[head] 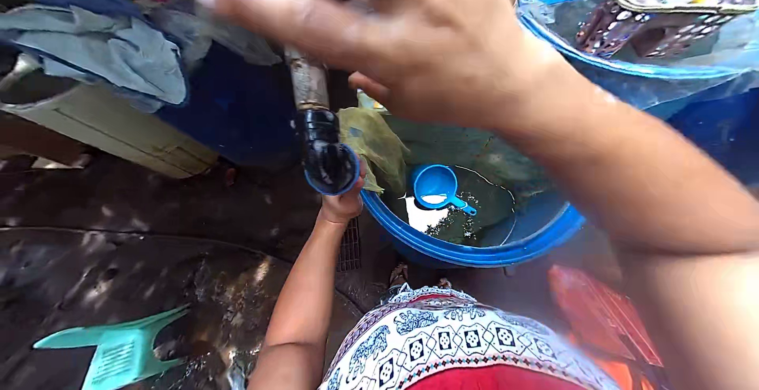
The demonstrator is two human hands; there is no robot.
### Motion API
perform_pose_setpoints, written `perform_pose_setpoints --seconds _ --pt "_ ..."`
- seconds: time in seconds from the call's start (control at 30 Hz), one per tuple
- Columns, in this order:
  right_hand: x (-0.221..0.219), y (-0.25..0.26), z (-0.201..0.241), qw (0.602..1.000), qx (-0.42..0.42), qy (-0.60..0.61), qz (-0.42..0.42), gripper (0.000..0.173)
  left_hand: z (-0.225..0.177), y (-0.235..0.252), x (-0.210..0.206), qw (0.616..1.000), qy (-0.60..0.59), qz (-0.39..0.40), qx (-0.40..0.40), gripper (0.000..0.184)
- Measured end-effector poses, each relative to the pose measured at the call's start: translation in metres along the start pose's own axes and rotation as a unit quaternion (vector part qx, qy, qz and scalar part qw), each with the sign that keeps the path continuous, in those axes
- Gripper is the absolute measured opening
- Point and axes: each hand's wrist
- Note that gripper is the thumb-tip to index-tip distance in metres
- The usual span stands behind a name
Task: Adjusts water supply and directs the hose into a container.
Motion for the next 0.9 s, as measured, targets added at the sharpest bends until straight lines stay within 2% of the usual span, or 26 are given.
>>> perform_pose_setpoints --seconds 0.03,0.07,0.13,0.23,0.33,0.43,0.53,0.63,0.7,0.83,0.9 --pt "-0.009 0.014 -0.005 0.998 0.047 0.001 0.034 0.047 0.002 -0.002 0.002 1.0 -0.004 0.008 0.006 0.042" --pt "-0.019 0.025 -0.011 0.995 0.084 0.011 0.057 0.041 0.006 -0.004 0.003 1.0 -0.011 0.011 0.01 0.042" --pt "-0.041 0.039 -0.023 0.991 0.101 0.035 0.086 0.013 0.02 -0.004 0.009 1.0 -0.013 0.0 0.015 0.042" --pt "-0.07 0.045 -0.029 0.986 0.04 -0.01 0.159 0.029 0.048 0.0 0.028 0.998 0.045 -0.011 0.048 0.048" --pt "-0.108 0.032 -0.033 0.969 -0.017 -0.062 0.237 0.028 0.076 -0.006 0.048 0.987 0.133 -0.004 0.094 0.06" --pt "-0.145 0.005 -0.038 0.946 -0.116 -0.062 0.295 0.03 0.101 -0.02 0.053 0.975 0.187 0.018 0.119 0.057" --pt "-0.166 -0.018 -0.041 0.929 -0.192 -0.058 0.312 0.03 0.124 -0.028 0.044 0.965 0.225 -0.023 0.134 0.056" --pt "-0.177 -0.035 -0.042 0.89 -0.287 -0.063 0.349 0.035 0.143 -0.021 0.042 0.952 0.273 -0.044 0.134 0.051" --pt "-0.183 -0.045 -0.043 0.867 -0.326 -0.067 0.371 0.036 0.157 -0.017 0.043 0.943 0.307 -0.024 0.126 0.05" --pt "-0.194 -0.063 -0.045 0.818 -0.376 -0.047 0.434 0.035 0.169 -0.009 0.055 0.935 0.313 0.091 0.142 0.045" --pt "-0.203 -0.072 -0.038 0.796 -0.397 -0.023 0.457 0.034 0.178 -0.015 0.06 0.936 0.306 0.115 0.126 0.043"
Point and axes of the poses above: each hand's wrist, its own y-axis towards the middle knuckle, its own x-axis out of the back of the hand, z = x × y, and after that the axes turned 5 degrees about y, right-handed
